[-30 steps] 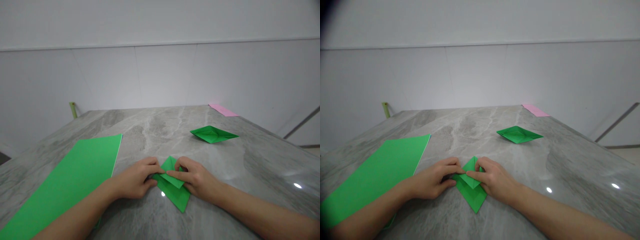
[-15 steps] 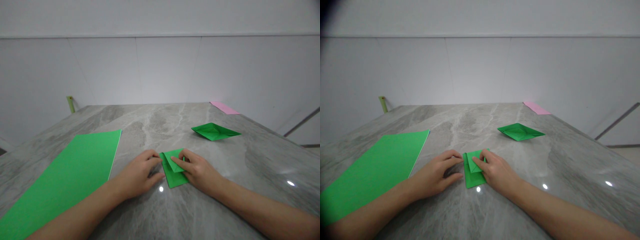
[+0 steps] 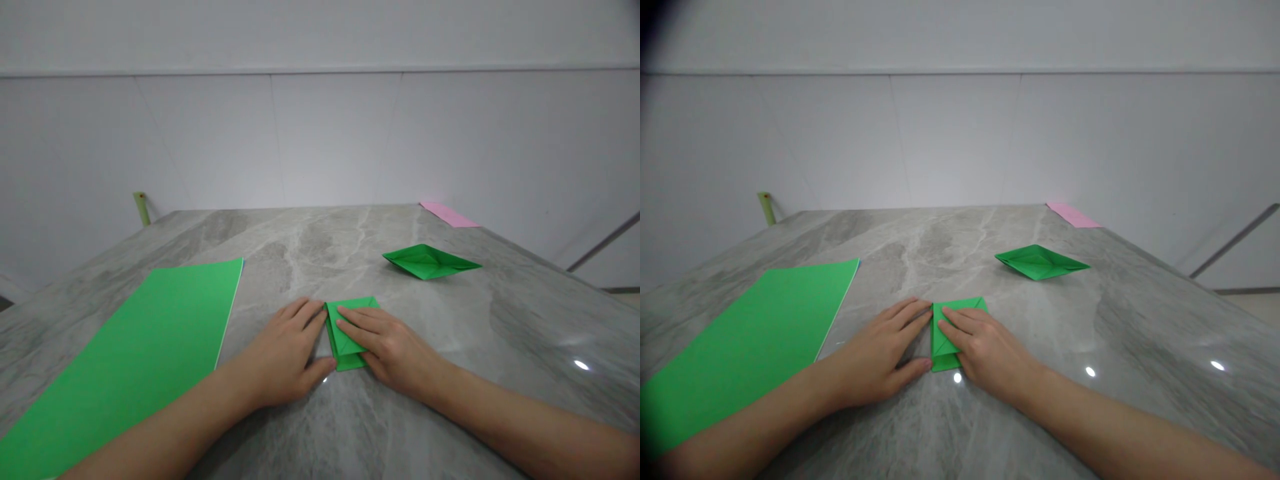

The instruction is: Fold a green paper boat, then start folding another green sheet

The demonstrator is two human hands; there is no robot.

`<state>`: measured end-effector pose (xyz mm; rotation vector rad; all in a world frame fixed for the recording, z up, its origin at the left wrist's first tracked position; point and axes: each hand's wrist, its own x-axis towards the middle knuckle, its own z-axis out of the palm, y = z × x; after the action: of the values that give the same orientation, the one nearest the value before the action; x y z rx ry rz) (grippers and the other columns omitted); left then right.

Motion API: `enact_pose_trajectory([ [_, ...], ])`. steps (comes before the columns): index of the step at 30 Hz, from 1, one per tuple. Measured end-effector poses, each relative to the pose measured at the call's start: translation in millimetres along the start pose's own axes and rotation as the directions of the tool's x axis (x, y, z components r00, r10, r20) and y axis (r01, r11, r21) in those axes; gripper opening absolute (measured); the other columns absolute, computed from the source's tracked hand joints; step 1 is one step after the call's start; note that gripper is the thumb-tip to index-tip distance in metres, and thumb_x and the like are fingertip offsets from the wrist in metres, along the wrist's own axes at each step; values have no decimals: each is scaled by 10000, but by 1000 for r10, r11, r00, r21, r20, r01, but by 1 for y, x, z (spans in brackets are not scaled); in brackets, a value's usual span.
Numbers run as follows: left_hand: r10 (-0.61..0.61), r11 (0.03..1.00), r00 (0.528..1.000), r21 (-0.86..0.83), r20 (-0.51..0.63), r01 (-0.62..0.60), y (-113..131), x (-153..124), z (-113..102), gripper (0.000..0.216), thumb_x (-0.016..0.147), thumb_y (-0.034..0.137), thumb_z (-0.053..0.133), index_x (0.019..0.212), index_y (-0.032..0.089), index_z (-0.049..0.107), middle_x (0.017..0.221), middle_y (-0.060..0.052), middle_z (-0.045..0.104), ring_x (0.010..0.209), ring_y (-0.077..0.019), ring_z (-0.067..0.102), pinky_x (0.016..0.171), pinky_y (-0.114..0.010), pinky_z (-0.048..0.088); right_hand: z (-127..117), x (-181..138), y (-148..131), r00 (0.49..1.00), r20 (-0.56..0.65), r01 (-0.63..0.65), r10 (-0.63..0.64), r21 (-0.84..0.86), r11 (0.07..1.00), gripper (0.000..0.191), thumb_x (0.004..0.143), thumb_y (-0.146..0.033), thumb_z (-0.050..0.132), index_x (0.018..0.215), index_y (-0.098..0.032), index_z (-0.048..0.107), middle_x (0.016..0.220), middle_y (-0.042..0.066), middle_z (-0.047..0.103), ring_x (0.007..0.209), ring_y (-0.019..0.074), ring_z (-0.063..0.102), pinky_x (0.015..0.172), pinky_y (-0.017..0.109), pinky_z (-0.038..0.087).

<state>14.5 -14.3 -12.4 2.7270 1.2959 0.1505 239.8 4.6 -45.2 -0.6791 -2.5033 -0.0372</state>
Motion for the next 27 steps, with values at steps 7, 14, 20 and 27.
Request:
enact_pose_trajectory([
  [7,-66,995,996,74,56,62,2,1,5,749,921,539,399,1482,48,336,1555,-207,305,1449,-370,218,1175,-486,229,0,1,-3,1000,25,3,-2,-29,1000,424,803,-25,506,1205,-32,642,1255,214,642,1134,305,642,969,459,547],
  [14,-103,992,991,75,89,97,0,4,6,796,908,560,391,1489,25,296,1572,-213,257,1462,-357,179,1183,-486,202,-3,3,-6,999,49,19,-16,-47,999,405,827,-42,491,1203,-50,639,1269,209,635,1181,281,617,980,419,545],
  [20,-114,990,988,93,103,105,-1,6,4,838,891,612,385,1494,38,291,1574,-191,264,1459,-350,203,1179,-495,210,-5,3,-5,997,71,22,-22,-3,1000,388,825,-49,507,1189,-56,641,1253,206,644,1192,273,610,993,403,538],
  [27,-114,993,982,34,152,110,-3,2,2,905,865,652,410,1524,65,207,1599,-174,169,1476,-333,127,1184,-496,177,0,-1,-4,996,84,36,-36,-7,999,394,830,-43,521,1209,-56,626,1287,219,618,1208,292,595,996,450,529],
])
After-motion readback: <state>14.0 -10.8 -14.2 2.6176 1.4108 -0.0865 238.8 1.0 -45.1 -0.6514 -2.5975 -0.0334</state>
